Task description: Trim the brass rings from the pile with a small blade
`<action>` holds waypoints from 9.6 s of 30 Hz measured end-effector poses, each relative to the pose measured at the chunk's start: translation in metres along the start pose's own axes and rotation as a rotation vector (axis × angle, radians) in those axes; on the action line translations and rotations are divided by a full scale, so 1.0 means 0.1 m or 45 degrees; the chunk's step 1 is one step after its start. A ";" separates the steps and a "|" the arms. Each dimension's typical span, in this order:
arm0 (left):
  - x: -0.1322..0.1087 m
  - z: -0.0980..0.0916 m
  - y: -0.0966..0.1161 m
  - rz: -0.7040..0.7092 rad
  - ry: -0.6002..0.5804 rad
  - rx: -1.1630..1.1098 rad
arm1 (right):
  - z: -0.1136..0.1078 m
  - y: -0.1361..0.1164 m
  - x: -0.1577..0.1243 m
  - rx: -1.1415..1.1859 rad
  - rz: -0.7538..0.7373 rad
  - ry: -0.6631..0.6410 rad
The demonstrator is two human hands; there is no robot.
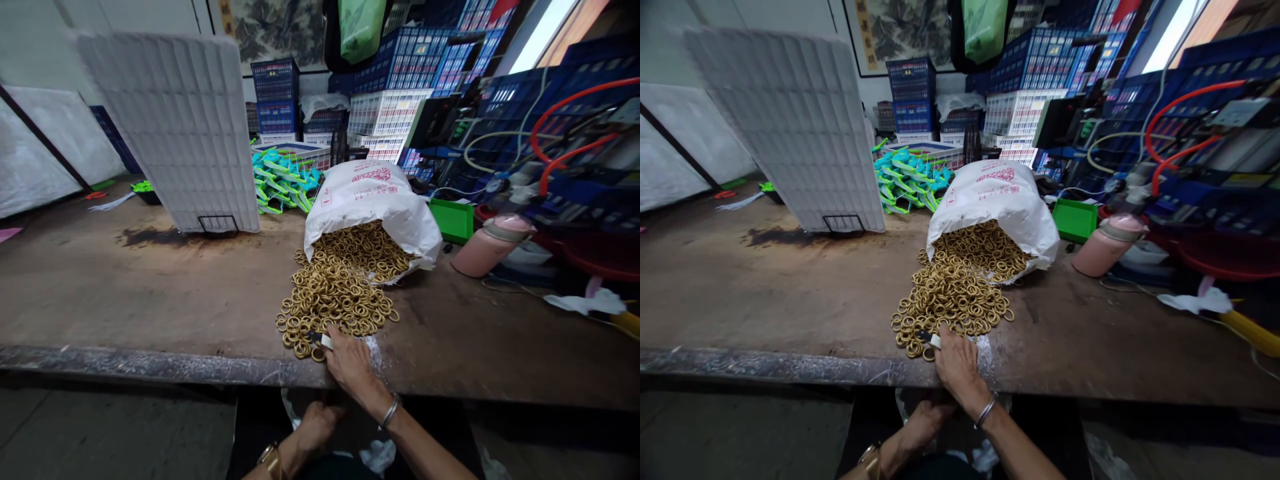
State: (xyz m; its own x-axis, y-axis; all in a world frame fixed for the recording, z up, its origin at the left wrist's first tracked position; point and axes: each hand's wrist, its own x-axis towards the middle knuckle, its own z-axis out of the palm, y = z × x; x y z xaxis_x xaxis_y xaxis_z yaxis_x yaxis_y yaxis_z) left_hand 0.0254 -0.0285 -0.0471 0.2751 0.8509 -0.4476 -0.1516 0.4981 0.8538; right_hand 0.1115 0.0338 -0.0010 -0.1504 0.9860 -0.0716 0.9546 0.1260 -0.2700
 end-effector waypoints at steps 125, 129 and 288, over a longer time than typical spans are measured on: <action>-0.13 -0.08 0.48 0.155 -0.071 -0.241 | -0.06 0.24 -0.16 1.385 -0.033 -0.155; -0.14 -0.10 0.47 0.176 -0.059 -0.273 | -0.06 0.26 -0.17 1.266 -0.044 -0.140; -0.32 -0.35 0.42 0.023 0.006 -0.838 | 0.08 -0.05 0.30 0.003 -0.105 0.051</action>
State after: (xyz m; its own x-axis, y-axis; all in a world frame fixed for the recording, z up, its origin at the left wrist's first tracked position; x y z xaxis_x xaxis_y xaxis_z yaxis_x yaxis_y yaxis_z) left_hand -0.0233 -0.0283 -0.0061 0.2630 0.8600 -0.4374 -0.7053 0.4807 0.5210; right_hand 0.0998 0.0618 -0.0090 -0.2179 0.9759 -0.0105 0.9387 0.2066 -0.2760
